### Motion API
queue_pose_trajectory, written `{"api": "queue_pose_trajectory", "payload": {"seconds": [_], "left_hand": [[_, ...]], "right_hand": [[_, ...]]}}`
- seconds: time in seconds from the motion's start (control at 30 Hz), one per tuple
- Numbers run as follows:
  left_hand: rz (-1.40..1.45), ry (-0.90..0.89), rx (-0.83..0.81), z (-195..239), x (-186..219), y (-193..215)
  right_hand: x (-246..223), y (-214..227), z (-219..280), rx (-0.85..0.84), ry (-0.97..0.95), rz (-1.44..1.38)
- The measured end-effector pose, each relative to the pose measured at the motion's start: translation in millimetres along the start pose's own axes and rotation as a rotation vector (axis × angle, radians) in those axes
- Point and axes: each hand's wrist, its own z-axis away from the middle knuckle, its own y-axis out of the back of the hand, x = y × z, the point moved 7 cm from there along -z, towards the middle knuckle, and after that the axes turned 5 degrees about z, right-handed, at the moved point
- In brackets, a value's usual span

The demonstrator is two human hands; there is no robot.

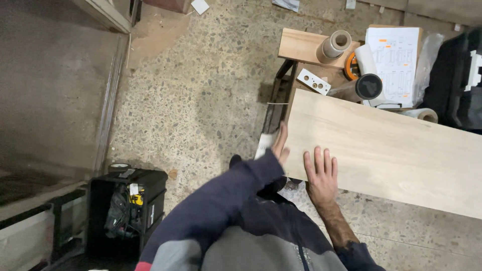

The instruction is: Ironing edge banding onto the edge of a wooden board to seal and finish it.

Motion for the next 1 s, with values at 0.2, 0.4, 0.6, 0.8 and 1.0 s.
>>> {"api": "queue_pose_trajectory", "payload": {"seconds": [0.2,0.4,0.6,0.8,1.0], "left_hand": [[-0.102,0.097,-0.061,35,24,0],[-0.020,0.035,0.058,-149,-47,5],[-0.090,-0.011,0.025,-79,-15,8],[0.038,0.209,-0.132,116,37,-4],[-0.011,0.150,-0.073,27,15,-1]], "right_hand": [[3,-12,3,-0.024,0.007,0.112],[0,0,-1,-0.021,-0.016,-0.016],[-1,5,-1,0.011,-0.004,0.005],[-2,5,0,0.048,-0.002,-0.032],[-2,2,0,0.050,0.004,-0.023]]}}
